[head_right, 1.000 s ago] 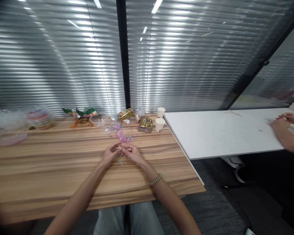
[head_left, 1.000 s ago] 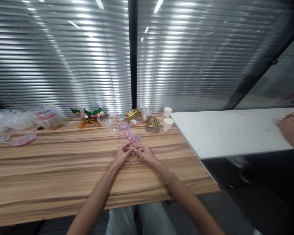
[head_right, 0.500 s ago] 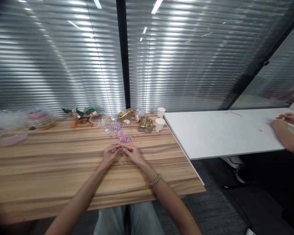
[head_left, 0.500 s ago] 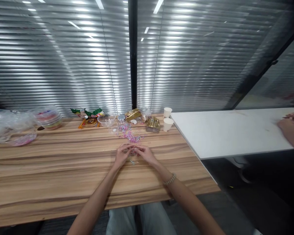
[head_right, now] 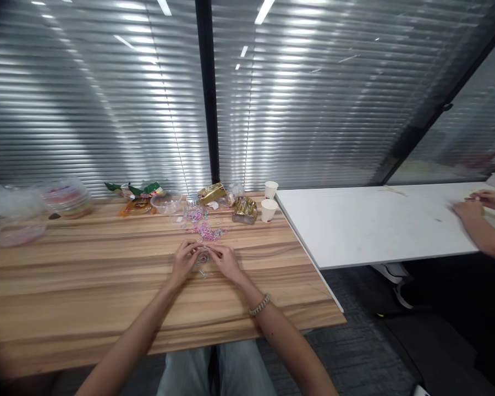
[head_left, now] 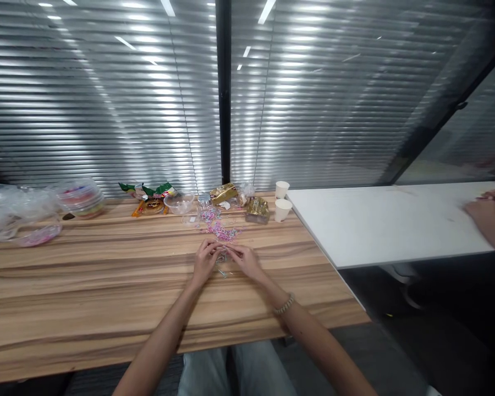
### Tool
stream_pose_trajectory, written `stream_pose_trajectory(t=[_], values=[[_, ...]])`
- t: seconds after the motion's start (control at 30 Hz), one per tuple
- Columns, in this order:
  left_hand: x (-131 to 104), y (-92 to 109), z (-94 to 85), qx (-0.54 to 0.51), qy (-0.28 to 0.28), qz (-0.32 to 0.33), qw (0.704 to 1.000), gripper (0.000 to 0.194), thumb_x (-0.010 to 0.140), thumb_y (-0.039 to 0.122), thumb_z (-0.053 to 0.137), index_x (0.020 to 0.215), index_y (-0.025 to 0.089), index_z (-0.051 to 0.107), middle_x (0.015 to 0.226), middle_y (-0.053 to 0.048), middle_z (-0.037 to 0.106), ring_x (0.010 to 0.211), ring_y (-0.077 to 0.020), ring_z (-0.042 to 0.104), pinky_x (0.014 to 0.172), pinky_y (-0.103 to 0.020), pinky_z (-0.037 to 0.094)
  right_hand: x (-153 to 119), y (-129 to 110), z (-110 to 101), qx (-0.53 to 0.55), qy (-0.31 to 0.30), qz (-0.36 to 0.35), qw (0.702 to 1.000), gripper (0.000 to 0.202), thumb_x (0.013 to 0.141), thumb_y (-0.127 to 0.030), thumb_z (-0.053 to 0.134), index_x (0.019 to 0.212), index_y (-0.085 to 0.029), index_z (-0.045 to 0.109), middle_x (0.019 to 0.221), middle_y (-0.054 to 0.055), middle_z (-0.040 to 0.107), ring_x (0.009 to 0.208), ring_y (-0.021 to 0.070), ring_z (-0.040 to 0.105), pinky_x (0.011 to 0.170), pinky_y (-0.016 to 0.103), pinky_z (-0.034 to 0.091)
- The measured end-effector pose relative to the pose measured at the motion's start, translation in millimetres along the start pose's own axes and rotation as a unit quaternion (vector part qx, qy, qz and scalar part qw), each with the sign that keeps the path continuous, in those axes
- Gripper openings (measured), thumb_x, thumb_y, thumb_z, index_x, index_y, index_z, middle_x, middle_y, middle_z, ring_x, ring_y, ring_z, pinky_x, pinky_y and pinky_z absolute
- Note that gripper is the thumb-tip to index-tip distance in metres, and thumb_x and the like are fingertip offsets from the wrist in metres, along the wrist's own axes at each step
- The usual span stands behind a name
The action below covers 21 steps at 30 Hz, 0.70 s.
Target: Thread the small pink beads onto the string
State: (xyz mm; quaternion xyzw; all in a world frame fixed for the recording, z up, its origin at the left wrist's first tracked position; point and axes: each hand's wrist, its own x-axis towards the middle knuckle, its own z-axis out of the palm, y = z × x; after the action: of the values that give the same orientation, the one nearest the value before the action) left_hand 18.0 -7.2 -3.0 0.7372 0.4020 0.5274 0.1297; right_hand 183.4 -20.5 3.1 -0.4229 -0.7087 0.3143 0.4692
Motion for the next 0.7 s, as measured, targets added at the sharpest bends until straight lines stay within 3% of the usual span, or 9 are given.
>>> stream_pose_trajectory(t=[0.3, 0.7], values=[[0.3, 3.4, 0.4, 0.041, -0.018, 0.060, 0.997, 0.011, 0.084, 0.021, 0.052, 0.086, 0.019, 0.063, 0.081, -0.004, 0.056, 0.078, -0.0155, 0.055, 0.067, -0.028, 0.047, -1.6, 0.2, 1.6, -0.004, -0.005, -0.010, 1.000, 0.029, 0.085, -0.032, 0.050, 0.107, -0.021, 0.065, 0.104, 0.005, 0.067, 0.088, 0.0184, 0.065, 0.081, 0.032, 0.051], [1.4, 12.1, 0.4, 0.054, -0.022, 0.041, 0.998, 0.010, 0.085, 0.019, 0.048, 0.085, 0.019, 0.058, 0.082, -0.004, 0.055, 0.081, -0.0170, 0.055, 0.072, -0.030, 0.046, -1.6, 0.5, 4.0, 0.027, 0.013, 0.034, 0.999, 0.031, 0.084, -0.035, 0.051, 0.106, -0.020, 0.066, 0.102, 0.006, 0.068, 0.082, 0.0190, 0.066, 0.072, 0.031, 0.054]])
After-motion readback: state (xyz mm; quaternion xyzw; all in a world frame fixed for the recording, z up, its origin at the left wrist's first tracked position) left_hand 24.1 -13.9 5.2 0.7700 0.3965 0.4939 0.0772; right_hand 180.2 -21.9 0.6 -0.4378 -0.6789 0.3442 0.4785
